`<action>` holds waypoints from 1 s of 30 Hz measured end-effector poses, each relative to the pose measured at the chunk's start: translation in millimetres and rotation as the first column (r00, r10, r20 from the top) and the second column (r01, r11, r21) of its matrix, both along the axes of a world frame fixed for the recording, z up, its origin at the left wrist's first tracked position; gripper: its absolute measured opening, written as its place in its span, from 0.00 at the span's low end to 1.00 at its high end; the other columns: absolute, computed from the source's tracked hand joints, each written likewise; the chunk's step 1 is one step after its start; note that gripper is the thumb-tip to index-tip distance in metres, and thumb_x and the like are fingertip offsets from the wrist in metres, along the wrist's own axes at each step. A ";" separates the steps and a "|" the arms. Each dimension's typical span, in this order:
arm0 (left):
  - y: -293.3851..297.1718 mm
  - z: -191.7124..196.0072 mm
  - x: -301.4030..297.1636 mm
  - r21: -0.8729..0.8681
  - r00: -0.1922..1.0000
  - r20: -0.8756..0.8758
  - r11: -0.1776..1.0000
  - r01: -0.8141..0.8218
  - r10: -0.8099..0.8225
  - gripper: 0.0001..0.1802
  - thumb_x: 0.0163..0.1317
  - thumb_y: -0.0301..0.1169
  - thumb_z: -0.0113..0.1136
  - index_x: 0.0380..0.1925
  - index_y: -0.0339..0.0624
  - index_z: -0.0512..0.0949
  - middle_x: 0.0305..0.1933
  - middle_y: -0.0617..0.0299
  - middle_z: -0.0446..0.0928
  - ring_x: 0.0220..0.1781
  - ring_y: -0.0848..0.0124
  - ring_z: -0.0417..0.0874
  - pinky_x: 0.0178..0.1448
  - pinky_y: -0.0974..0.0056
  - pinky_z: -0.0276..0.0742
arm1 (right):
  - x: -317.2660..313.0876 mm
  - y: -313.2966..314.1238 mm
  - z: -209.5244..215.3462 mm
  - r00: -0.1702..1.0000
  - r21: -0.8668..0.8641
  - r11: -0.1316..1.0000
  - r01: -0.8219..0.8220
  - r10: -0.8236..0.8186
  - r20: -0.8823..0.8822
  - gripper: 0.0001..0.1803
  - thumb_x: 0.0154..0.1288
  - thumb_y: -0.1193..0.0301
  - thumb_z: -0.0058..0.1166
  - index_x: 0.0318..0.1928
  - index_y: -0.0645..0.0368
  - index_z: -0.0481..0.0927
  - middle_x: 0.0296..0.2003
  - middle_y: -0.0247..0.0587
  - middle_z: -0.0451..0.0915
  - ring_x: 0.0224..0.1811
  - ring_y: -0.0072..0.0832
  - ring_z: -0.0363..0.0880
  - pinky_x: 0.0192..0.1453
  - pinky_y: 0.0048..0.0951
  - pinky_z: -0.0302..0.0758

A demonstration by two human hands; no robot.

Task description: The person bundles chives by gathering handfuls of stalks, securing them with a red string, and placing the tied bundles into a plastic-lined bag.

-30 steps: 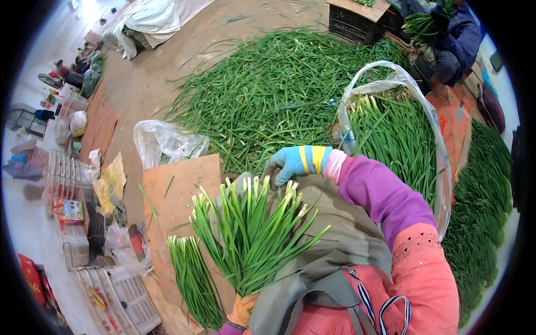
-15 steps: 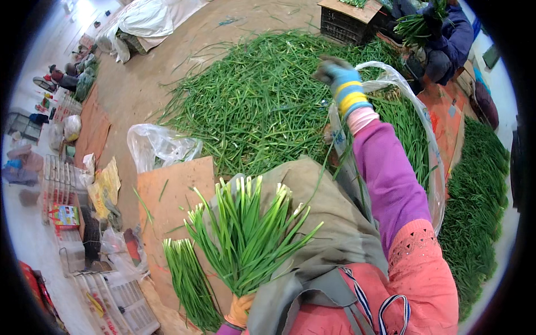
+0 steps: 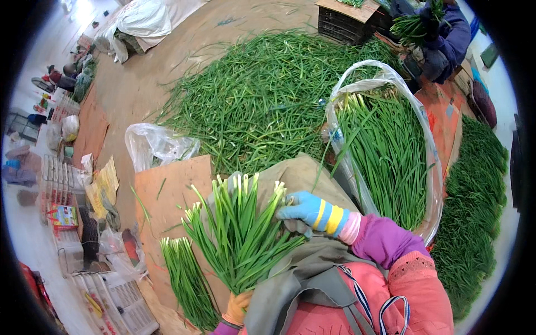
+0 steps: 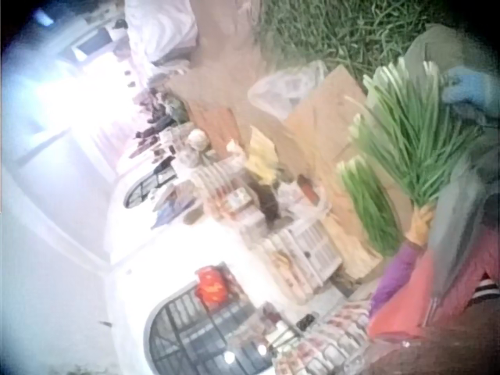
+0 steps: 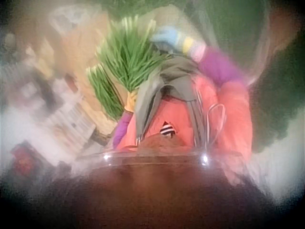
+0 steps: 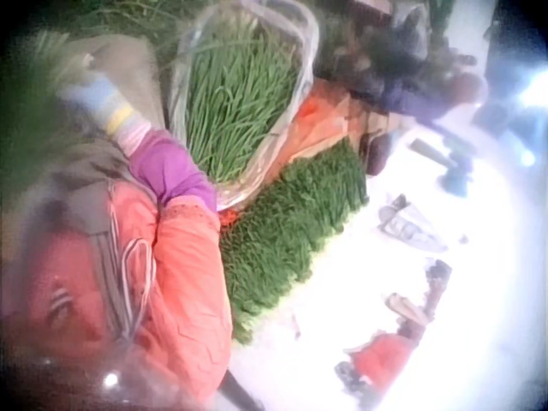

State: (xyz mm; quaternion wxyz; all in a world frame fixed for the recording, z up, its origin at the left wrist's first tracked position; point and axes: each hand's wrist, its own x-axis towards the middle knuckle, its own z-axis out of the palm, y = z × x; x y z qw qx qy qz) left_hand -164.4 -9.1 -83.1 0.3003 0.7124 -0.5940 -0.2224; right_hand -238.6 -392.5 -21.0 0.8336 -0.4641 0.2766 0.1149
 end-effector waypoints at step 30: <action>4.6 9.2 -7.8 0.047 0.992 0.031 0.991 -0.126 0.124 0.04 0.47 0.30 0.56 0.25 0.47 0.77 0.40 0.65 0.76 0.47 0.61 0.76 0.53 0.53 0.68 | 2.0 -41.0 -55.1 0.778 -0.956 -0.278 -0.093 0.579 -0.244 0.12 0.49 0.59 0.58 0.33 0.49 0.81 0.37 0.36 0.76 0.40 0.40 0.74 0.41 0.40 0.71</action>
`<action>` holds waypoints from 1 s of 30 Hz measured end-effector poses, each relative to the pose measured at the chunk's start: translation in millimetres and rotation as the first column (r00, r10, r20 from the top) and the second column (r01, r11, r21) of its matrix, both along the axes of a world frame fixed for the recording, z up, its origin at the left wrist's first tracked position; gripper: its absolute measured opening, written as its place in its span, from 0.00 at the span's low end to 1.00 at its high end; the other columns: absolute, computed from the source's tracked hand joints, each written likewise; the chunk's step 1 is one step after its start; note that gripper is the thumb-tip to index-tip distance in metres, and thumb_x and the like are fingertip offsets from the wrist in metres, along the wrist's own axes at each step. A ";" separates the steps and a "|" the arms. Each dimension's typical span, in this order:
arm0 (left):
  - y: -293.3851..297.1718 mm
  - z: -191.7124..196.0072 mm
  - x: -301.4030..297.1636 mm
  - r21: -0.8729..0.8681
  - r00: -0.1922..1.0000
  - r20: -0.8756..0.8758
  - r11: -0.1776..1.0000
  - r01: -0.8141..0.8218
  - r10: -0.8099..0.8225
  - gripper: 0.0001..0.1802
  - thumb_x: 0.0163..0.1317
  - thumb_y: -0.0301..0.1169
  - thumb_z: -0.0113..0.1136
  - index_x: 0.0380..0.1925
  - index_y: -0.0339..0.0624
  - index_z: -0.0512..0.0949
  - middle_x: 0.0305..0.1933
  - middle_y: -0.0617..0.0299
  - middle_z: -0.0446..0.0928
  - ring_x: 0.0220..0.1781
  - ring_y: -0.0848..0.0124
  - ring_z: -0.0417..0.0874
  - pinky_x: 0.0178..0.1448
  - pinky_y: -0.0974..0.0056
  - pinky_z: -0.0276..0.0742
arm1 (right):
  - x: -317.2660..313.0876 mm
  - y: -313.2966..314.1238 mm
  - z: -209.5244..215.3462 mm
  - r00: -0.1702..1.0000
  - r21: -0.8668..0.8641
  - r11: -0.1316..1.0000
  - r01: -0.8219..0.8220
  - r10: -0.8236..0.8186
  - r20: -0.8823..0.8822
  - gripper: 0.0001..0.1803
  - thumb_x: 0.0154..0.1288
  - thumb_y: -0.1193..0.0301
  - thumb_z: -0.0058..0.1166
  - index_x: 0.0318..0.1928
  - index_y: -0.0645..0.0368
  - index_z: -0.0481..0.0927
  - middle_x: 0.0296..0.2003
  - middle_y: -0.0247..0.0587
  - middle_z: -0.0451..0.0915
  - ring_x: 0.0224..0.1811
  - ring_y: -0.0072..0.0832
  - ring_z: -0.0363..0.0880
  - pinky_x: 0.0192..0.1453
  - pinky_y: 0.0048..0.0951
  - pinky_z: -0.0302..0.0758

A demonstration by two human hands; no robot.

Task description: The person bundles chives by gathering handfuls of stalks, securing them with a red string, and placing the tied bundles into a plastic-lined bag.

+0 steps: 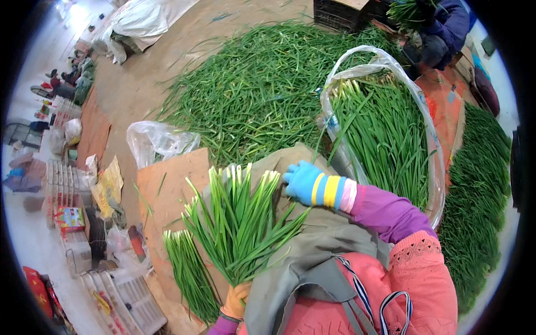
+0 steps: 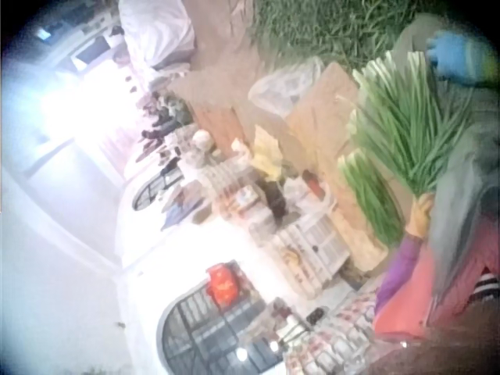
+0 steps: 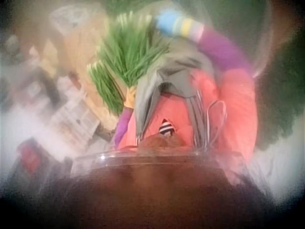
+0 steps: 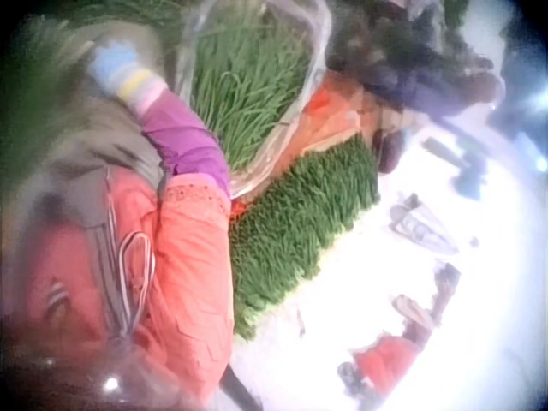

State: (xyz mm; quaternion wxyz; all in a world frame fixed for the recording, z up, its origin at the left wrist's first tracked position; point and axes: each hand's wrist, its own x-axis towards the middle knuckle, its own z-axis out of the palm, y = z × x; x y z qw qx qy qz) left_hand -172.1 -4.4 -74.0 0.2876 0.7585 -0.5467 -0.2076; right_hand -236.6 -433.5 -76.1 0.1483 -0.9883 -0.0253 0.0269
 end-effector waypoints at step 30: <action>-219.7 391.9 146.1 -0.664 0.766 -0.619 0.638 -0.390 -0.176 0.12 0.66 0.33 0.45 0.41 0.36 0.70 0.20 0.73 0.53 0.24 0.78 0.60 0.43 0.68 0.64 | 78.1 58.3 138.0 1.000 0.943 0.331 -0.010 -0.008 0.014 0.40 0.40 0.63 0.69 0.55 0.64 0.67 0.37 0.46 0.79 0.33 0.30 0.78 0.37 0.28 0.75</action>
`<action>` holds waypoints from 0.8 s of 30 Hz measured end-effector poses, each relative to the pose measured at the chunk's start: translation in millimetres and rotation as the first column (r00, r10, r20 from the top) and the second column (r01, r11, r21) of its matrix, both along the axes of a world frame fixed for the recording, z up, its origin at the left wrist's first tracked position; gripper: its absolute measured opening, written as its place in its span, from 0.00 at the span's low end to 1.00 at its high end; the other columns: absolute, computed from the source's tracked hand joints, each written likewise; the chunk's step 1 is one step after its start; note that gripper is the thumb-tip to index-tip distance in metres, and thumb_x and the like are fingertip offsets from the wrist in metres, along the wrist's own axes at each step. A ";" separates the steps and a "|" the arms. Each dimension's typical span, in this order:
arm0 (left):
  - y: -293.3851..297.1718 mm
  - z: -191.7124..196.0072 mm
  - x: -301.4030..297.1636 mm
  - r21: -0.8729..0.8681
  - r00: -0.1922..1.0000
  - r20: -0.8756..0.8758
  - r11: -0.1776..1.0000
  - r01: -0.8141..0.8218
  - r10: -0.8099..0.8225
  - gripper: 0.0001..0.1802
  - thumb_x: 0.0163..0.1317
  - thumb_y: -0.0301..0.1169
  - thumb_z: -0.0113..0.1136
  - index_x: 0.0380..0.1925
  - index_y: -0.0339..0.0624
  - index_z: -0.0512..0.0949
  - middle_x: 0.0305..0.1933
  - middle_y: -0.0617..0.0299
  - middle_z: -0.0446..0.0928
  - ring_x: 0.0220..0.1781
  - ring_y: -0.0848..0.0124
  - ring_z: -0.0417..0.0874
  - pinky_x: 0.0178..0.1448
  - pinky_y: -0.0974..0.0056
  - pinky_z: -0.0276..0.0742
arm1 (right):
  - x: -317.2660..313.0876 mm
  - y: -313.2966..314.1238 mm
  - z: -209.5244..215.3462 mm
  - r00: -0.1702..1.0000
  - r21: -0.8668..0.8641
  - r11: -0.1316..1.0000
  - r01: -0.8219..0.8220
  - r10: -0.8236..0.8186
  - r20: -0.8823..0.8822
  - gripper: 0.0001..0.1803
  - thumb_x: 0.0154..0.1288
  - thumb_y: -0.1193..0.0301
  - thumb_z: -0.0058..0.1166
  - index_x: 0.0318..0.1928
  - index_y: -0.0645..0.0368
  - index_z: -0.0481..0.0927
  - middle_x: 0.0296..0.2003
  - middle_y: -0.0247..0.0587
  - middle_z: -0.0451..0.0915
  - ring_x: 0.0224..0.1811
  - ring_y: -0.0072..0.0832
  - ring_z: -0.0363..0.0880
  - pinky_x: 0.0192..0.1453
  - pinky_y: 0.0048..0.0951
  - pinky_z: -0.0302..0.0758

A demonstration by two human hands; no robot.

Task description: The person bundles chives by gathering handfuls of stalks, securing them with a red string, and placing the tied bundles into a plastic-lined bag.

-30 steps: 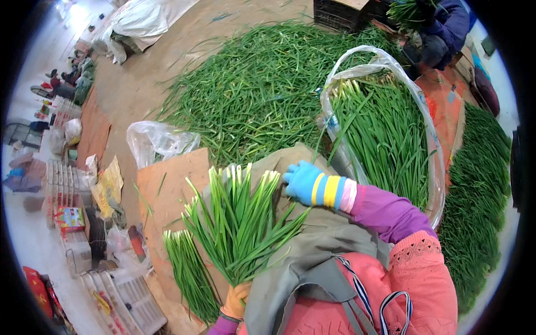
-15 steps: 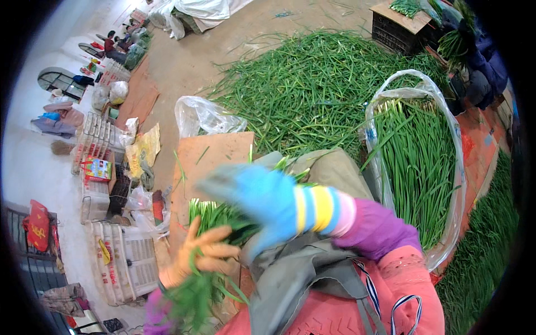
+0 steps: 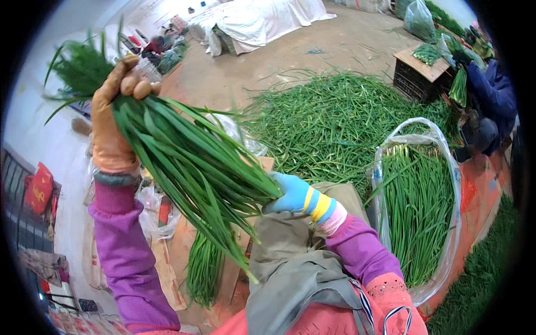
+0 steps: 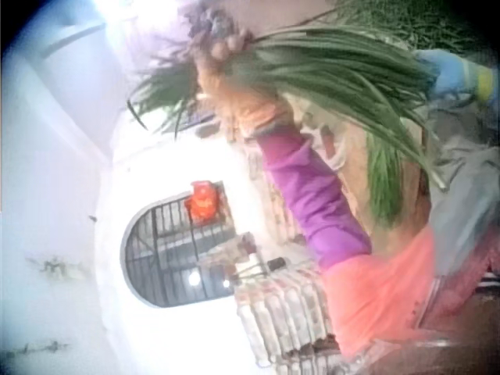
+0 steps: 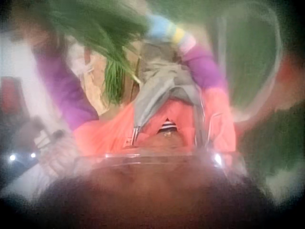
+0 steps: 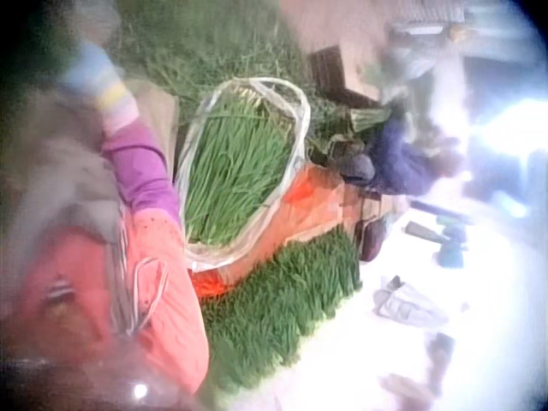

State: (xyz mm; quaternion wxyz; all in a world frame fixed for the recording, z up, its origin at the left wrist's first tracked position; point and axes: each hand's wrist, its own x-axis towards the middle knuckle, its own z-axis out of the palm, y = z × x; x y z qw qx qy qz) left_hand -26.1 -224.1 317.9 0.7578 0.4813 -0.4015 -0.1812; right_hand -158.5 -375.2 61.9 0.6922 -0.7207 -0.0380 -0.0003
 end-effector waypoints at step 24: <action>42.4 36.4 29.1 0.059 0.924 0.138 0.934 0.352 -0.357 0.15 0.68 0.34 0.40 0.45 0.33 0.70 0.19 0.74 0.51 0.22 0.80 0.58 0.43 0.70 0.66 | 8.8 -25.8 10.5 0.984 0.249 0.958 -0.141 0.108 0.141 0.13 0.57 0.77 0.53 0.44 0.64 0.78 0.34 0.33 0.80 0.34 0.16 0.75 0.39 0.19 0.72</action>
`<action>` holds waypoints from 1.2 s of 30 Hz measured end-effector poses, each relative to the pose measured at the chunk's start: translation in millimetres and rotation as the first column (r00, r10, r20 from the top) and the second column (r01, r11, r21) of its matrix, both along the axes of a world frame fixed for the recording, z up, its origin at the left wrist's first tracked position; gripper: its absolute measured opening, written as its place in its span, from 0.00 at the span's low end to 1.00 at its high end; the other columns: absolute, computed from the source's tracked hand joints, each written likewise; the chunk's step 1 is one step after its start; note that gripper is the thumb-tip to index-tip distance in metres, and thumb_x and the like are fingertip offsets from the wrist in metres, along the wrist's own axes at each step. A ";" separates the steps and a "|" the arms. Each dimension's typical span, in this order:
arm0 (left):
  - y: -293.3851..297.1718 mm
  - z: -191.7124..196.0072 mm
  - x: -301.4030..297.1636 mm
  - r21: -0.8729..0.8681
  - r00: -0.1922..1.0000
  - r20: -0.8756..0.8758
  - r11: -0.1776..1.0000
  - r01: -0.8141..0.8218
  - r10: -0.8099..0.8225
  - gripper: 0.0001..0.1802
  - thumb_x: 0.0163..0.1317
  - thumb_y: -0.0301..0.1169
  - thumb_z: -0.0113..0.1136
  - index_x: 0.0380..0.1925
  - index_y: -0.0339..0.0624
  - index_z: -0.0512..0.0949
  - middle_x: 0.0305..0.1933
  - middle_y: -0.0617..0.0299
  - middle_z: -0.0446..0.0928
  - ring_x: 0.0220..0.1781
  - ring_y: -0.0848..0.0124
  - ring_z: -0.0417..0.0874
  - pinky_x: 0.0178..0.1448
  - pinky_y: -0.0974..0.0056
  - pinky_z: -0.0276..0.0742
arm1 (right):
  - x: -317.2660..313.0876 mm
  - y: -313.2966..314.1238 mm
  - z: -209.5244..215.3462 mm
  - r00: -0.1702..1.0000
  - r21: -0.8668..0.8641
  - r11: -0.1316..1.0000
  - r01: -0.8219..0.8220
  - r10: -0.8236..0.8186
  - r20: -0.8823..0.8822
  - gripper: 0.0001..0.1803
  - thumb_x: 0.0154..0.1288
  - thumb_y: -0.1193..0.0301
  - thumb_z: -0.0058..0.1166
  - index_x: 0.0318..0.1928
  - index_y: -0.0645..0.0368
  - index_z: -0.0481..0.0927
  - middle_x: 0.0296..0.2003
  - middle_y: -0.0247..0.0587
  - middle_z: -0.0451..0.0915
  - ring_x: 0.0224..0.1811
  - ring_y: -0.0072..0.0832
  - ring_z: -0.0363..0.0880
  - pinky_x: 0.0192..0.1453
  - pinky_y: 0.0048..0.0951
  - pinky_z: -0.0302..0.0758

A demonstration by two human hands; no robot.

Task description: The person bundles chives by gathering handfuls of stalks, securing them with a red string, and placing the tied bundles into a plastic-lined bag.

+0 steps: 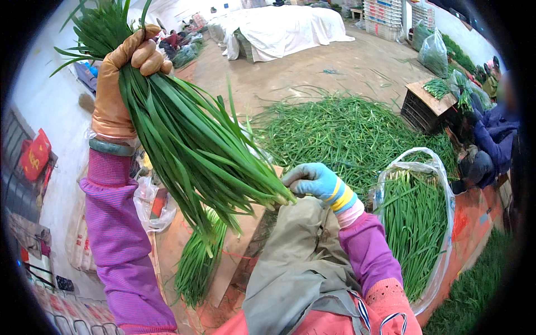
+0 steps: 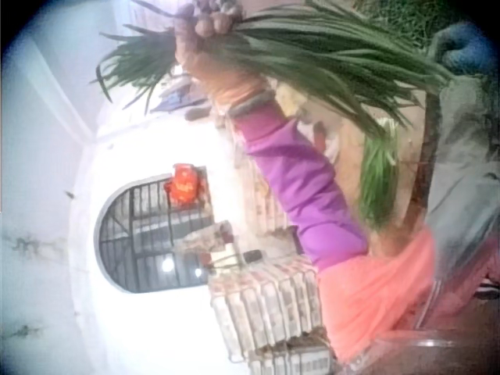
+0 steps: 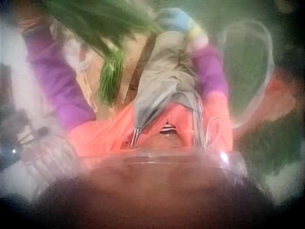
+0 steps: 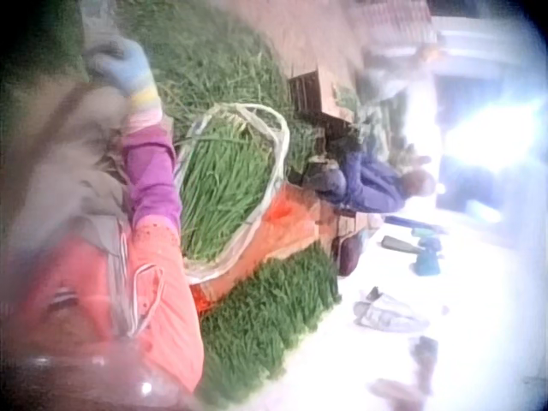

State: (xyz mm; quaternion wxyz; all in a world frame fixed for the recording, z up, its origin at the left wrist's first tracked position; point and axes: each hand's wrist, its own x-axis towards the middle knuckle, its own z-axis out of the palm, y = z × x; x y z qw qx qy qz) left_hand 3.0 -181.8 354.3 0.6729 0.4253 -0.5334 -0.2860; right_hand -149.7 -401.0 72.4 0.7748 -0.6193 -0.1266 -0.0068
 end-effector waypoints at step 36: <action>103.6 -327.8 -35.4 0.486 0.750 -0.451 0.838 -0.248 0.484 0.59 0.43 0.73 0.48 0.67 0.43 0.49 0.61 0.55 0.65 0.58 0.65 0.68 0.59 0.60 0.64 | 99.9 84.3 2.2 0.945 0.647 0.755 0.108 0.124 -0.302 0.30 0.55 0.67 0.50 0.58 0.68 0.63 0.28 0.36 0.76 0.29 0.29 0.78 0.38 0.35 0.79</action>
